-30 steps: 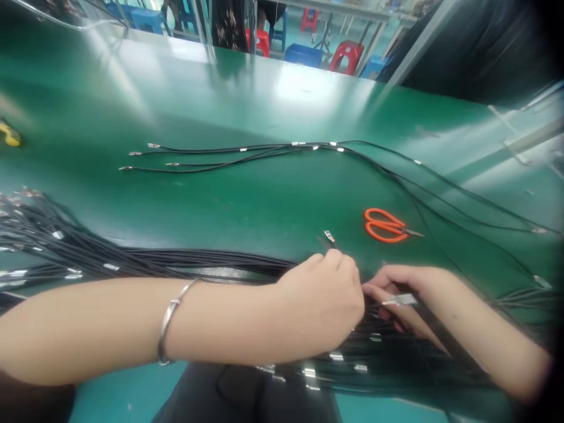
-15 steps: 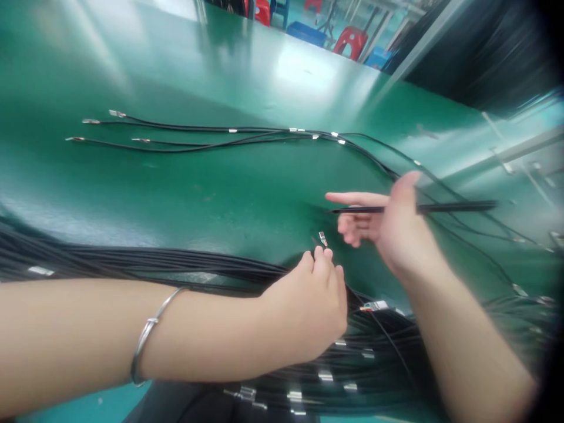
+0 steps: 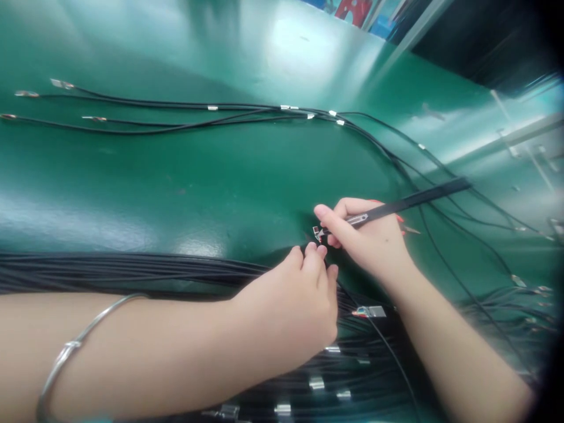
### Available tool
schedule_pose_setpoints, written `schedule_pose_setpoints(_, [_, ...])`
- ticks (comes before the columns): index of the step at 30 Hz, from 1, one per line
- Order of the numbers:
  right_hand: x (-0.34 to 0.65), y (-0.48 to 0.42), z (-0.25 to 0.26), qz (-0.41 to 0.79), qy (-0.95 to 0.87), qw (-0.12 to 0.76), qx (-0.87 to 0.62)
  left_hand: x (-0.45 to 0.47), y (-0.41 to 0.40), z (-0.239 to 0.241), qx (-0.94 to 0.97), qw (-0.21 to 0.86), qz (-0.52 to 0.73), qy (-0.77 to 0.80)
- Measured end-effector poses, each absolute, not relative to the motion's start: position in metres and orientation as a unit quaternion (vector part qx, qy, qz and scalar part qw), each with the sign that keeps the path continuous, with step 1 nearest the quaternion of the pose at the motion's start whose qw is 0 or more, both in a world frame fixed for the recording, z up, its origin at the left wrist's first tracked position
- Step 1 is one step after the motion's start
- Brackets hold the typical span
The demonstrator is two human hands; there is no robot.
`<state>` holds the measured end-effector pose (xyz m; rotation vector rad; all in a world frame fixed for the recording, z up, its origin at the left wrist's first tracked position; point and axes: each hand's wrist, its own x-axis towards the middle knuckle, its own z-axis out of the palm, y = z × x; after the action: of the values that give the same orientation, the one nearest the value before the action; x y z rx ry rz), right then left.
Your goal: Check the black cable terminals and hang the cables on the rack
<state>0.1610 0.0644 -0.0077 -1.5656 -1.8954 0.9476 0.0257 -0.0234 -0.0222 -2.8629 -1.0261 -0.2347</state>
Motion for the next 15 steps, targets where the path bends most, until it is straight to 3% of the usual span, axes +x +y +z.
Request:
schedule_pose_setpoints(6, [0.1674,0.067,-0.0072,0.302,-0.735,0.207,-0.571,0.024,-0.0232,-0.0178,-0.941,0.041,-0.06,-0.331])
schedule_pose_setpoints(15, [0.1719,0.0709,-0.0146,0.305,-0.758,0.217,-0.534,0.0229,-0.0227,-0.0175,-0.944,0.042,-0.055,-0.323])
